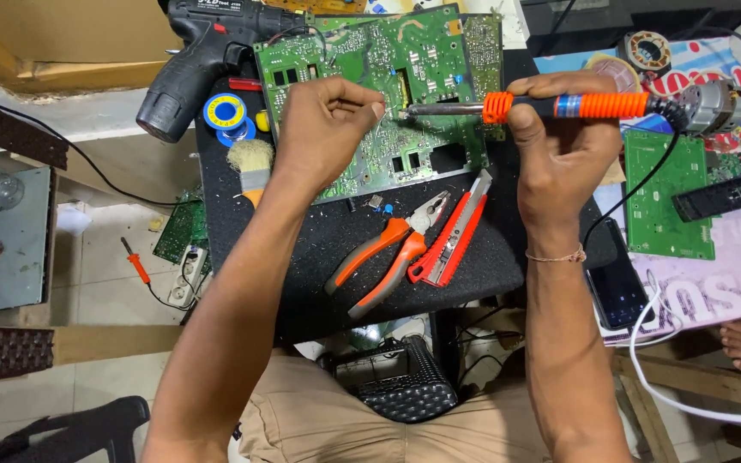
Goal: Using a soldering iron to remove components from a printed circuit board.
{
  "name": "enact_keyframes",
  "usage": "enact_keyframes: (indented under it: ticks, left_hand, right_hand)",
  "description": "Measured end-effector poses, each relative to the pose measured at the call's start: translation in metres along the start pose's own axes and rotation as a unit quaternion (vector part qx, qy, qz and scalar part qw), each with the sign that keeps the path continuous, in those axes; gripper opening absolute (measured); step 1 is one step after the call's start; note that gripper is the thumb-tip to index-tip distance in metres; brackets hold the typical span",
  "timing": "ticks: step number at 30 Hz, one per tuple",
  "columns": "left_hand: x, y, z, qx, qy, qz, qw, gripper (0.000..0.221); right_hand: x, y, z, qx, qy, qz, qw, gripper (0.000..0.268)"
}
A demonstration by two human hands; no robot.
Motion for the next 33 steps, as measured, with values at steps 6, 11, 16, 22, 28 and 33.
enact_keyframes:
  ticks: [6, 11, 16, 22, 28, 33]
  left_hand:
    - [0.003, -0.003, 0.003, -0.006, 0.017, 0.029, 0.999, 0.009]
    - [-0.010, -0.001, 0.000, 0.007, -0.005, 0.080, 0.997, 0.016]
    - [-0.004, -0.003, 0.004, 0.002, -0.007, 0.090, 0.996, 0.018]
    - [-0.002, -0.002, 0.004, 0.014, 0.017, 0.170, 0.985, 0.020]
    - [-0.006, -0.006, 0.003, 0.003, 0.039, 0.198, 0.979, 0.021]
    - [-0.009, -0.009, 0.007, -0.001, 0.064, 0.219, 0.974, 0.023]
  right_hand:
    - [0.000, 0.002, -0.001, 0.010, -0.020, -0.010, 1.000, 0.023]
    - [-0.002, 0.005, -0.004, 0.045, 0.050, 0.015, 0.998, 0.033]
    - [-0.004, 0.007, -0.004, 0.053, 0.049, 0.010, 0.997, 0.031]
    - [-0.007, 0.011, -0.007, 0.066, 0.042, 0.016, 0.997, 0.030]
    - [-0.009, 0.013, -0.007, 0.071, 0.038, 0.011, 0.997, 0.030]
    - [-0.008, 0.013, -0.005, 0.070, 0.036, 0.000, 0.997, 0.030]
Point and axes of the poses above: each hand's wrist, its own z-axis away from the middle knuckle, its own y-axis out of the back of the hand, x = y × z, the point moved 10 cm from there along -z, towards the middle knuckle, and after that the axes turned 10 degrees about z, right-handed, at the moved point
